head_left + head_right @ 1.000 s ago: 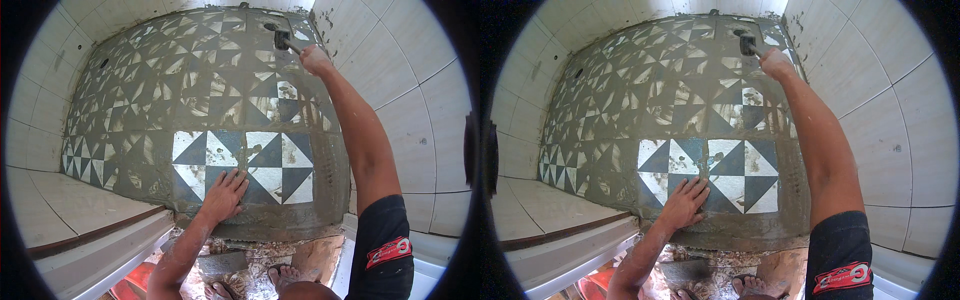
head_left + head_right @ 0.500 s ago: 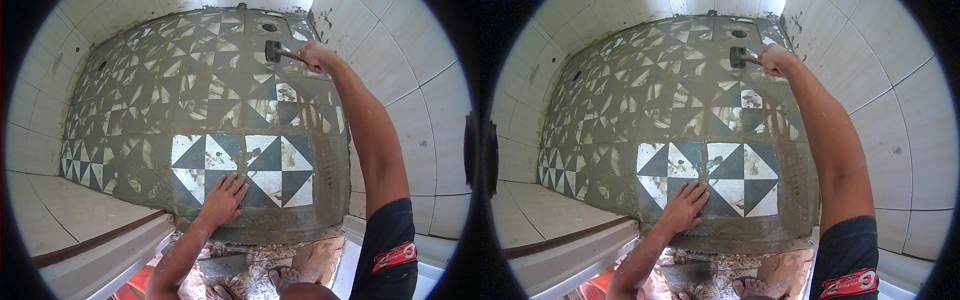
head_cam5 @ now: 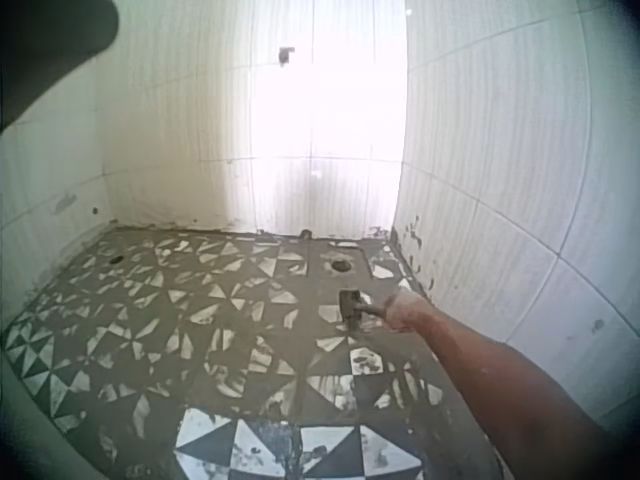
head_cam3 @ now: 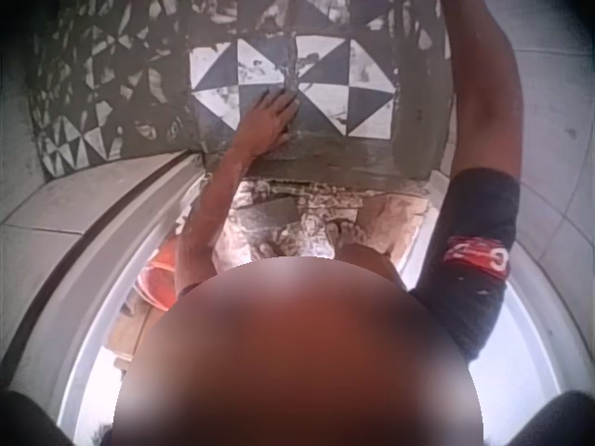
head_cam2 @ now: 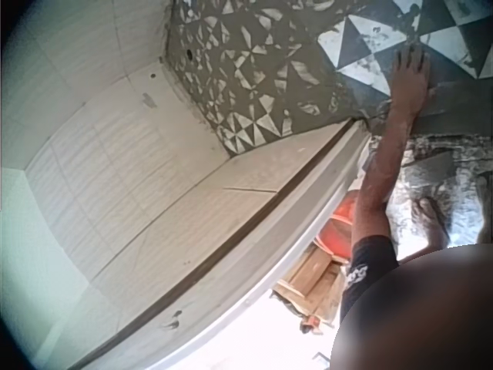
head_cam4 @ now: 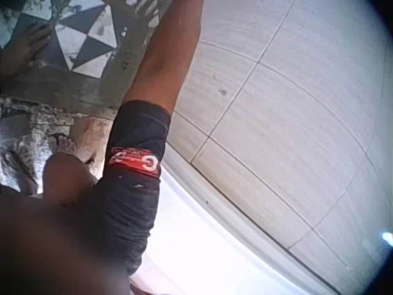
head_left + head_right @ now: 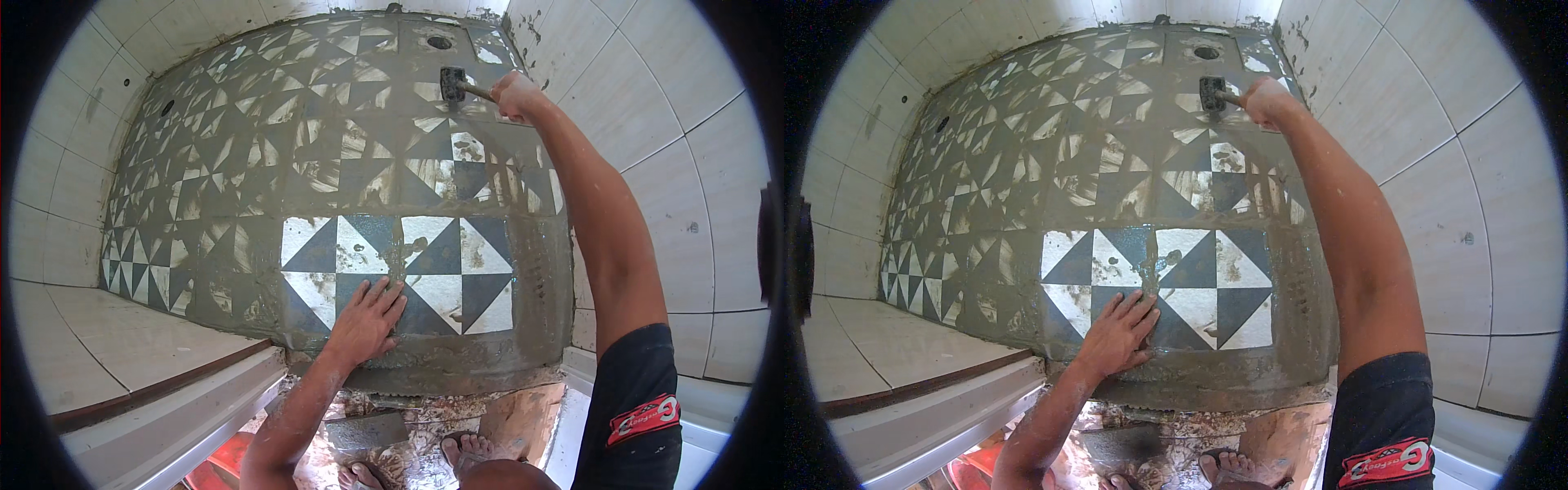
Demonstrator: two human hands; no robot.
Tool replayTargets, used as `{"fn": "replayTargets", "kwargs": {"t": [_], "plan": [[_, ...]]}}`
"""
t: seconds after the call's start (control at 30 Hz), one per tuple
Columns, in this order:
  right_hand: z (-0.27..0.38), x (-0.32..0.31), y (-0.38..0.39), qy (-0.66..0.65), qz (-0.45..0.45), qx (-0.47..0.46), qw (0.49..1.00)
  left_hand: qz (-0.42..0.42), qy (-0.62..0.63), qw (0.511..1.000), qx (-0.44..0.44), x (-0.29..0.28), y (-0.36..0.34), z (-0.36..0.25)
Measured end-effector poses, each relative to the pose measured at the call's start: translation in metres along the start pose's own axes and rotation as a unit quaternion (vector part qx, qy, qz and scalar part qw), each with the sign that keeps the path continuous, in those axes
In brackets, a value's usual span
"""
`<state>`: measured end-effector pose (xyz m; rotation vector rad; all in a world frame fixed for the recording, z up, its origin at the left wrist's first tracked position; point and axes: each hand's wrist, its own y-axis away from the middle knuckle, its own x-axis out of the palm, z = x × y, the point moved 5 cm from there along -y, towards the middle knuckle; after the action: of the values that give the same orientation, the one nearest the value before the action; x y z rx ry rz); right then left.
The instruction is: Applying mortar and laying decorative tiles on a floor.
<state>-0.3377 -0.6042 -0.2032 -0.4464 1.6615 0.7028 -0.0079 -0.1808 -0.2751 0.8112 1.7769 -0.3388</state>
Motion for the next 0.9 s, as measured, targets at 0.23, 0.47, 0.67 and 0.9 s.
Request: {"fn": "replayTargets", "kwargs": {"t": [0.23,0.47,0.67,0.9], "plan": [[0.073,-0.03,0.004,-0.016,0.045,0.18,0.982,0.019,-0.026,0.999,-0.024,0.003,0.01,0.003],[0.058,-0.014,0.019,-0.065,-0.083,0.11,0.988,0.016,-0.031,0.999,-0.013,0.002,0.004,0.002],[0.087,-0.015,0.037,-0.19,-0.108,0.232,0.948,0.011,-0.035,0.999,-0.021,0.003,0.009,0.006],[0.057,0.023,0.033,-0.15,-0.081,0.249,0.954,0.011,-0.04,0.999,-0.006,0.002,0.005,0.003]]}}
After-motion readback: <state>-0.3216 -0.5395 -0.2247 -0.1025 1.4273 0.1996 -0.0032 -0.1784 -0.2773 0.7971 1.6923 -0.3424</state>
